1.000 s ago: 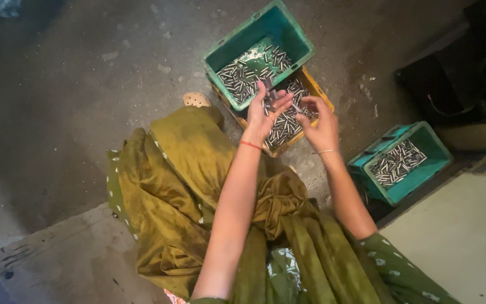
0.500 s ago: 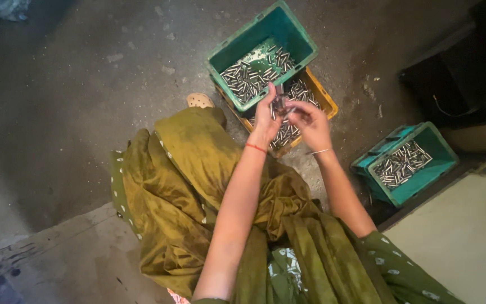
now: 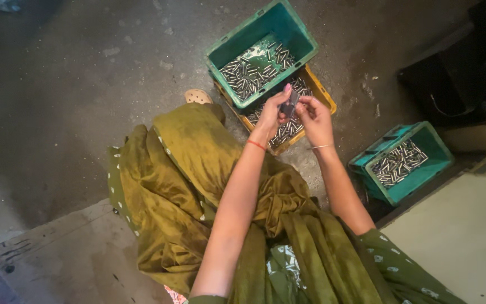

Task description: The person sits on the floor and sorts small metal parts from a green bin into a yellow bin. They handle the parts by hand, picking them up and placing them into the other container.

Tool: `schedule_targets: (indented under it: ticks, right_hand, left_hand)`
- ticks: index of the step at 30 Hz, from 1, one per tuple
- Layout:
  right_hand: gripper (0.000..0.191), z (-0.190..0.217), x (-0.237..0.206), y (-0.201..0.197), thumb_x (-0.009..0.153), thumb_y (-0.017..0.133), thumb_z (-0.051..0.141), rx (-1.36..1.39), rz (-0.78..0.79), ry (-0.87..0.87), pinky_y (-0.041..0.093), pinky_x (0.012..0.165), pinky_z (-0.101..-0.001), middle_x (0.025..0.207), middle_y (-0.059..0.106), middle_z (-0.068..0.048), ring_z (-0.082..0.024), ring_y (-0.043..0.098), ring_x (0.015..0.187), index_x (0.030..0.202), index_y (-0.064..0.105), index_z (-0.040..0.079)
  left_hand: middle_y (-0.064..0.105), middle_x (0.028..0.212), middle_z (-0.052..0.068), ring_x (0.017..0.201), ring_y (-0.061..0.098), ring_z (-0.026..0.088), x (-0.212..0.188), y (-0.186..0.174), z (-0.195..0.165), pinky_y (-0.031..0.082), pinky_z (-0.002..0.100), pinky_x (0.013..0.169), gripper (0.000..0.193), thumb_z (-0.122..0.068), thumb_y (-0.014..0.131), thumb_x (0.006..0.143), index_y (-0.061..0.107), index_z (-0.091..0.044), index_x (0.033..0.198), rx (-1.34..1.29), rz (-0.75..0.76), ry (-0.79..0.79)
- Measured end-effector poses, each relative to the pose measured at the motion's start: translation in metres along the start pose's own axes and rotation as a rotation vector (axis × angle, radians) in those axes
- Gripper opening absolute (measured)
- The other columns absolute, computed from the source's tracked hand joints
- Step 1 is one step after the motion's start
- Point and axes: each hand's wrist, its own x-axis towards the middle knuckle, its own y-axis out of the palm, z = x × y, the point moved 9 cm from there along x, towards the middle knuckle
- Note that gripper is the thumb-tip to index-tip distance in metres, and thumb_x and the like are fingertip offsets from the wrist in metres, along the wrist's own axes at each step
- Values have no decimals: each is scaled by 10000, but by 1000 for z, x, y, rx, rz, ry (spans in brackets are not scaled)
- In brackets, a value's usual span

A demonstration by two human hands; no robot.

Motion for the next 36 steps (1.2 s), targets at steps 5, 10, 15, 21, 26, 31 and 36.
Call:
schedule_targets:
  ticks: [5,10,15,21,26,31,36]
  right_hand:
    - [209,-12,-2,-3,1088,536,210,-270,50,31,508,714,-265,862,633,-23,-102,601,764,1106,631,25]
    - [339,-20,0,-8,1170,480,316,73,250,80,496,768,-264,858,589,-12,-122,578,796,1001,627,62]
    - [235,23,-9,-38,1035,649,342,-654,45,-304,496,873,-364,1043,716,-64,-255,644,975,1051,717,117]
    - [325,42,-16,-7,857,819,202,-704,-28,-331,543,861,-391,1032,753,-105,-281,724,964,1115,675,69]
    - [394,16,-10,7,837,765,67,-599,-13,-102,601,729,-322,924,747,-106,-197,755,801,1216,658,65]
    - [267,1,-7,-5,909,743,40,-453,2,-111,623,769,-289,1016,750,-94,-160,742,881,1170,690,36]
    - [220,-20,-5,-21,1014,675,57,336,0,77,607,887,-281,1086,702,-62,-131,699,956,1220,641,-11]
  left_hand:
    - [540,668,-75,483,394,16,-1,3,1,228,185,411,355,-483,603,987,623,-148,871,68,10,12]
    - [529,705,-48,516,423,49,4,-9,0,327,217,459,427,-526,574,1019,599,-111,919,-81,-64,82]
    - [630,838,91,717,643,213,8,-24,-10,541,372,687,488,-550,499,1044,512,-71,950,-317,-144,187]
    - [712,1048,193,1006,734,318,2,11,-7,591,457,902,567,-567,386,1018,540,-23,1057,-418,117,126]
    - [727,1094,180,994,713,252,-2,13,-3,565,395,851,599,-584,381,1068,571,-19,1131,-295,113,108]
    - [699,1005,91,902,676,193,4,3,0,565,363,815,436,-463,565,1045,625,-35,1104,-253,56,121]
    - [684,923,61,816,680,161,10,-6,13,592,318,754,413,-466,591,1005,633,-57,1041,-186,-52,15]
